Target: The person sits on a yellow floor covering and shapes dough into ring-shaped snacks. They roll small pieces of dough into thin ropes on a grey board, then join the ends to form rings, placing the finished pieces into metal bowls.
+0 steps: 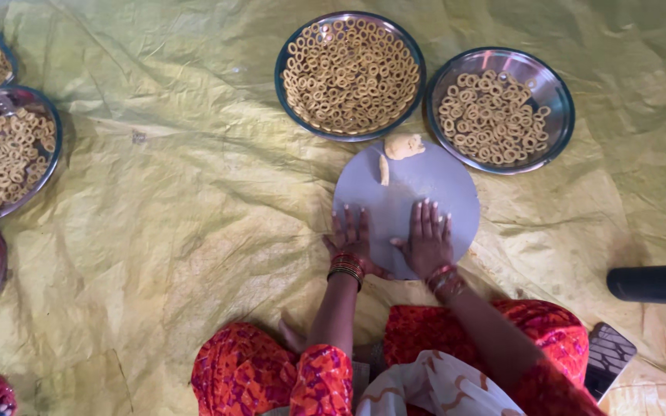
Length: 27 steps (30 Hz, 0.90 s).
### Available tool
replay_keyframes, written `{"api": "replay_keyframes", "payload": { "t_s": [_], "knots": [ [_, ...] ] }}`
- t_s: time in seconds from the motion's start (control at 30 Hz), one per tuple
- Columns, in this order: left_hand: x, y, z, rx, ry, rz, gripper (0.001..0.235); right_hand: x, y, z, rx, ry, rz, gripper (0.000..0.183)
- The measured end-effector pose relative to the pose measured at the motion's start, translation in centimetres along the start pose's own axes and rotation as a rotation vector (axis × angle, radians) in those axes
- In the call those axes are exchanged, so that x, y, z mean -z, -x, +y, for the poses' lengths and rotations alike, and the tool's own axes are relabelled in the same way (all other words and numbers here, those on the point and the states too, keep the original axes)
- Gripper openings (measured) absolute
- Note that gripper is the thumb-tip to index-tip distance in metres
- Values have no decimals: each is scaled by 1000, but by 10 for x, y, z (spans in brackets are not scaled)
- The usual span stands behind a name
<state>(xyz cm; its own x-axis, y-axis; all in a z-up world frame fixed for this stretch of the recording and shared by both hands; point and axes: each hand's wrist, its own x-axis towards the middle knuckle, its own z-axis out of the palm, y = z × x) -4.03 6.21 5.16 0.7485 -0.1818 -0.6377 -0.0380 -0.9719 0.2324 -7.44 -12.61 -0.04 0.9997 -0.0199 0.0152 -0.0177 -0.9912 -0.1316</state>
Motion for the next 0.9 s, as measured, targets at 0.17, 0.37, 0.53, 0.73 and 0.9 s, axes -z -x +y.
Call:
{"api": "replay_keyframes", "payload": {
  "t_s": [0.17,0.37,0.53,0.73,0.9],
  "knots": [
    [-4,-6,-2,-14,40,37,173,2,-113,33,-59,154,114,98],
    [-21,-20,-10,-39,75,45,144,7,-120,26,-260,-85,97,100],
    [-34,-31,-13,-51,118,98,106,6,2,-25,-80,54,-161,96],
    [-19,-20,-9,-43,120,60,121,0,-62,9,-92,65,1,92],
    [7,3,-4,-31,46,-64,168,-10,-145,44,-341,-7,128,101]
  ]
}}
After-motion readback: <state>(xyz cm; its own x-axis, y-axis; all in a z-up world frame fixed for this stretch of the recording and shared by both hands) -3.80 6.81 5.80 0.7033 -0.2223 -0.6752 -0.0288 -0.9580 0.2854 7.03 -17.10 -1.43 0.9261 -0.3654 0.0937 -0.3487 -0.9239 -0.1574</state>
